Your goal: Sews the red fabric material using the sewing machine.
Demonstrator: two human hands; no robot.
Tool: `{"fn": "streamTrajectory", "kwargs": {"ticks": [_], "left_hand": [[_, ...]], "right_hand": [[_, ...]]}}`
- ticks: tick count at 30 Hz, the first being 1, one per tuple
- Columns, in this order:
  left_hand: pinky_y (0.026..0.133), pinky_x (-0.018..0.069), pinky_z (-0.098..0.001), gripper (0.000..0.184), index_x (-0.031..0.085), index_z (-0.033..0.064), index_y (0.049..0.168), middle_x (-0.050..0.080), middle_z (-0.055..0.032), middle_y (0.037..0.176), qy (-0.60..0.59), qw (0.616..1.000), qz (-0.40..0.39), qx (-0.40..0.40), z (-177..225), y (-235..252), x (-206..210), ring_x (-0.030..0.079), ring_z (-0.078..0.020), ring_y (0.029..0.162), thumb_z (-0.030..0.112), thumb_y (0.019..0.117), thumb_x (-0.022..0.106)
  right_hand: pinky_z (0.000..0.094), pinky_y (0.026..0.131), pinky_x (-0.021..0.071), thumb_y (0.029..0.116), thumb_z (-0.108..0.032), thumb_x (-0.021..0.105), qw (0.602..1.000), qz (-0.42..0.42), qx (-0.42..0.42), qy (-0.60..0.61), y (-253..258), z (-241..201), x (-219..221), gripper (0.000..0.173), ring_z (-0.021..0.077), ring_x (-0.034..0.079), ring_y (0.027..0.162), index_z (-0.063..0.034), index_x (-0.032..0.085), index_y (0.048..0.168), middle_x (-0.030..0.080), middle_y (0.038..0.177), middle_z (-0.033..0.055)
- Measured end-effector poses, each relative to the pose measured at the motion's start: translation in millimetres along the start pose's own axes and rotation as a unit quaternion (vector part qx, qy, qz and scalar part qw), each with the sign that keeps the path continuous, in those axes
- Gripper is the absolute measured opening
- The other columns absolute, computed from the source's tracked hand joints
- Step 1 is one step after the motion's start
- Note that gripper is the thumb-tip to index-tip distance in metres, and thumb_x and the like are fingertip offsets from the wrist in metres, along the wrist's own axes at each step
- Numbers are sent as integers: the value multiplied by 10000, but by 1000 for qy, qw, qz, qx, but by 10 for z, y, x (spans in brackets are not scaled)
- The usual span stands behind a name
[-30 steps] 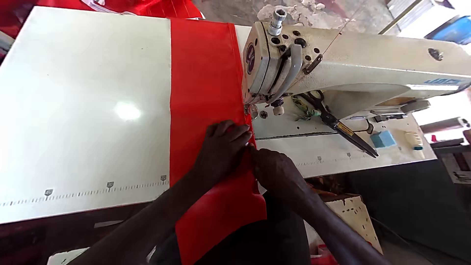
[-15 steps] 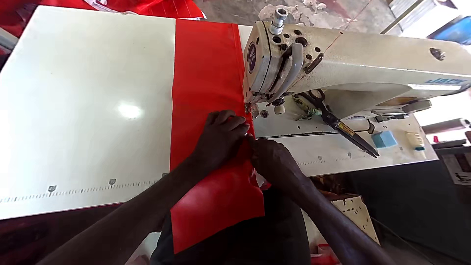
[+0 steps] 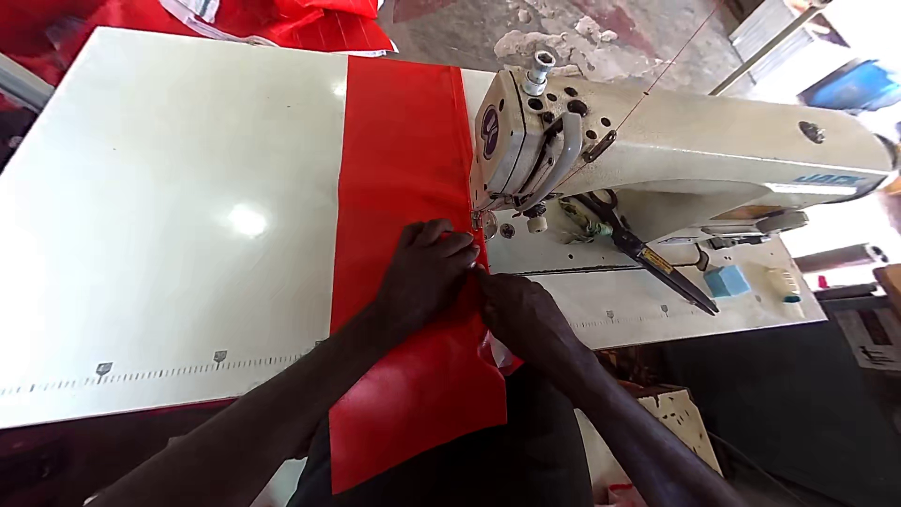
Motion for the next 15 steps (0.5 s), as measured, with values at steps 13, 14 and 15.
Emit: {"fn": "streamTrajectory", "kwargs": {"ticks": [13, 14, 15], "left_hand": [[1056, 416, -532, 291, 765, 215, 1148, 694, 21, 1283, -9, 1000, -5, 0, -182, 163, 19, 558, -268, 1287, 301, 1039, 509], [1053, 417, -528, 295, 767, 214, 1144, 698, 23, 1274, -9, 1000, -1, 2, -200, 170, 25, 558, -266, 1285, 310, 1038, 510], [1044, 417, -520, 302, 771, 211, 1136, 703, 25, 1263, -10, 1000, 6, 6, -215, 176, 32, 561, -262, 1274, 326, 1039, 509]], "right_hand": [[504, 689, 575, 945, -119, 622, 1000, 22, -4, -7, 199, 25, -47, 398, 310, 699, 840, -90, 651, 1341, 696, 947, 134], [501, 682, 575, 947, -114, 619, 1000, 29, -5, -5, 207, 27, -40, 403, 305, 698, 829, -89, 651, 1348, 696, 938, 130], [495, 675, 573, 944, -112, 620, 999, 34, -7, -4, 212, 28, -37, 392, 298, 694, 817, -90, 656, 1333, 690, 927, 123]]}}
Point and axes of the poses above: each hand's wrist, its own y-axis towards the middle knuckle, its own x-axis out of the palm, z = x × y, the point moved 3 cm from there along y, towards the middle knuckle
